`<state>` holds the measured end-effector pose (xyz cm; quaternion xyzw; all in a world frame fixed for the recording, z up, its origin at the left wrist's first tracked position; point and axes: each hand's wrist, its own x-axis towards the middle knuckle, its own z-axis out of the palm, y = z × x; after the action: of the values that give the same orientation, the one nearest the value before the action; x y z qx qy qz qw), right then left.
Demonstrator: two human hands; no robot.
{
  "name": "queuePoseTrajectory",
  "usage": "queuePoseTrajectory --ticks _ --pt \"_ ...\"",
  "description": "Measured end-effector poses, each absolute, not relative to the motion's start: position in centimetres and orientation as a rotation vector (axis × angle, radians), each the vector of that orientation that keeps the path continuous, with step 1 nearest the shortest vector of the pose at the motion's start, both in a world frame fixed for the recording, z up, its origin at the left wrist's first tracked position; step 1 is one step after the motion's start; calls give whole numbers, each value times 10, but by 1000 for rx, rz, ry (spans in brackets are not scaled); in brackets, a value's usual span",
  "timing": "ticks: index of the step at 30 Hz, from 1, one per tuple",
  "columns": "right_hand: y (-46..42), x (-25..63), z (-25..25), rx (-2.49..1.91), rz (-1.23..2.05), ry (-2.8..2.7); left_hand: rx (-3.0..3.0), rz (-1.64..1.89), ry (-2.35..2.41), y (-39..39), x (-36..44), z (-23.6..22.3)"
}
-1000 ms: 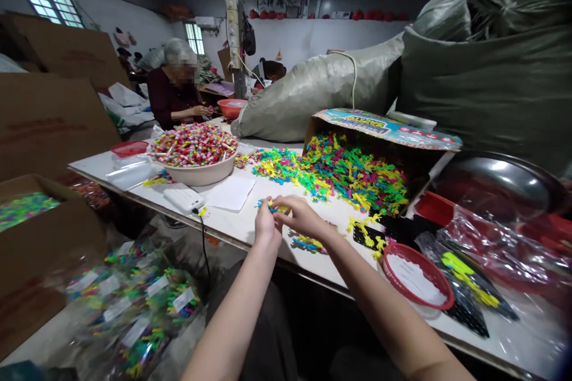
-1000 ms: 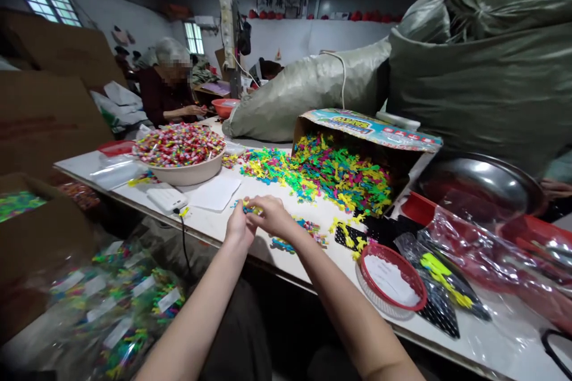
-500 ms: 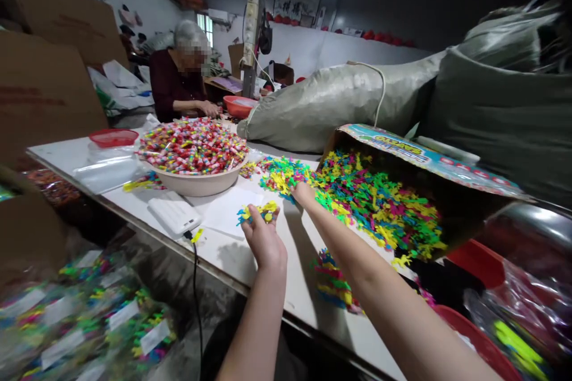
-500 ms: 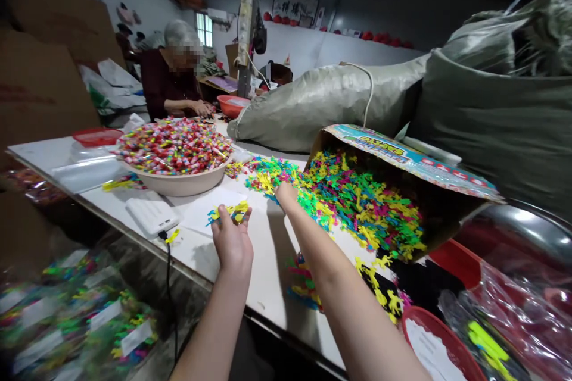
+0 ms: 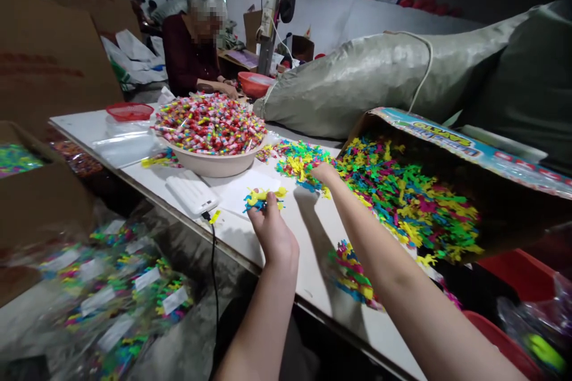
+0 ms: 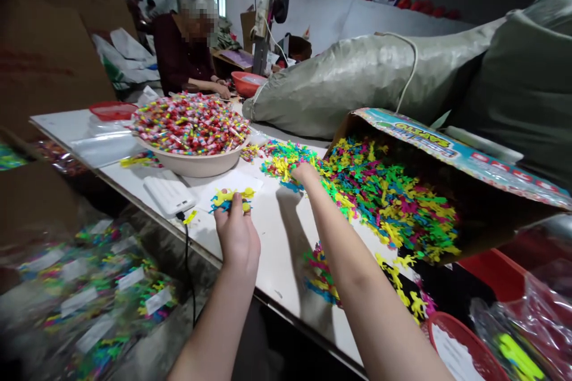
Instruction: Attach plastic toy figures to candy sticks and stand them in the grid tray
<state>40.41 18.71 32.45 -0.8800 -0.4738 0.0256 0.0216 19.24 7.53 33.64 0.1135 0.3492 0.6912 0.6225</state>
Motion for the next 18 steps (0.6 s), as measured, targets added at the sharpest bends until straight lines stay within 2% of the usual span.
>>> queuePoseTrajectory --ticks 9,18 --pt "215 358 314 -2358 -65 -1940 143 1530 718 72 195 341" --pt "223 359 322 -2173 -94 -1763 86 1533 667 77 189 344"
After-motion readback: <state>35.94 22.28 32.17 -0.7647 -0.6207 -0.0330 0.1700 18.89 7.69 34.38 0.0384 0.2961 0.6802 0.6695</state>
